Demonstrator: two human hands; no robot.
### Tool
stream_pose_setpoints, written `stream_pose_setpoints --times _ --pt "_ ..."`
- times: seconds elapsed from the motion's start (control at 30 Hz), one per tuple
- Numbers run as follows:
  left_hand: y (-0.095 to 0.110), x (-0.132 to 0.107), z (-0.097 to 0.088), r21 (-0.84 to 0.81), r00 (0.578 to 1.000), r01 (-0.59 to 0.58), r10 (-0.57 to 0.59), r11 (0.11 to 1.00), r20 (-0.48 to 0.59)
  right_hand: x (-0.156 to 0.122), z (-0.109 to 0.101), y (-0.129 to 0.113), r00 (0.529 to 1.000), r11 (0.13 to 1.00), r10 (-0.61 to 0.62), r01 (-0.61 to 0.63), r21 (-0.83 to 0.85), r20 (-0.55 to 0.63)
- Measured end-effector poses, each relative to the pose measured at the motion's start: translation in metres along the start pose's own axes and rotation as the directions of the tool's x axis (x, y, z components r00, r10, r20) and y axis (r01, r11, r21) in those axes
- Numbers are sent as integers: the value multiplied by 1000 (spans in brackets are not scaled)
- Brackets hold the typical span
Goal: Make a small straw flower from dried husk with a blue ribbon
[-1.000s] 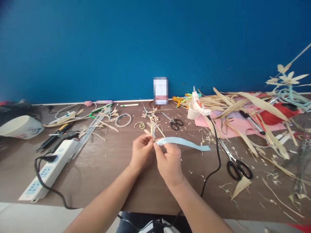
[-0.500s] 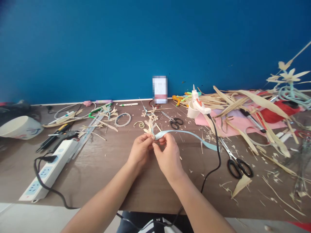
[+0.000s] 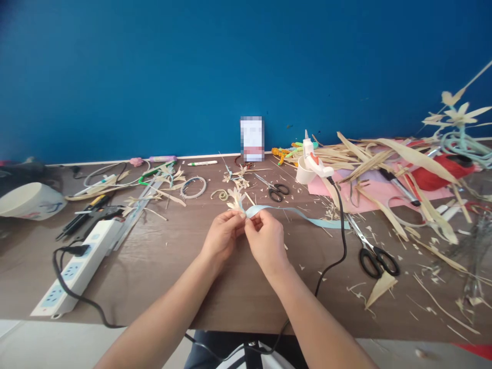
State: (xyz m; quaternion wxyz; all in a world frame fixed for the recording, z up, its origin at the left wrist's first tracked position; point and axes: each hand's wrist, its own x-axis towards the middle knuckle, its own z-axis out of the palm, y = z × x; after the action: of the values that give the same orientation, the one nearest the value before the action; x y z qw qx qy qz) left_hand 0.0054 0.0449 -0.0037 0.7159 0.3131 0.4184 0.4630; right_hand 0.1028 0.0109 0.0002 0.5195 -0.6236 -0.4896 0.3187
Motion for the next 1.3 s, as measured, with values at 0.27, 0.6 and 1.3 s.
stream_pose_setpoints --times 0.27,0.6,1.3 --pt "5 0 -3 -34 973 46 -37 998 227 8 -2 0 916 765 331 -401 504 227" --pt "12 2 -10 -34 929 95 -77 995 361 12 -10 -2 729 354 318 -685 637 607" --pt "12 0 -7 56 959 -116 97 992 265 7 -18 -3 873 705 264 -465 536 410"
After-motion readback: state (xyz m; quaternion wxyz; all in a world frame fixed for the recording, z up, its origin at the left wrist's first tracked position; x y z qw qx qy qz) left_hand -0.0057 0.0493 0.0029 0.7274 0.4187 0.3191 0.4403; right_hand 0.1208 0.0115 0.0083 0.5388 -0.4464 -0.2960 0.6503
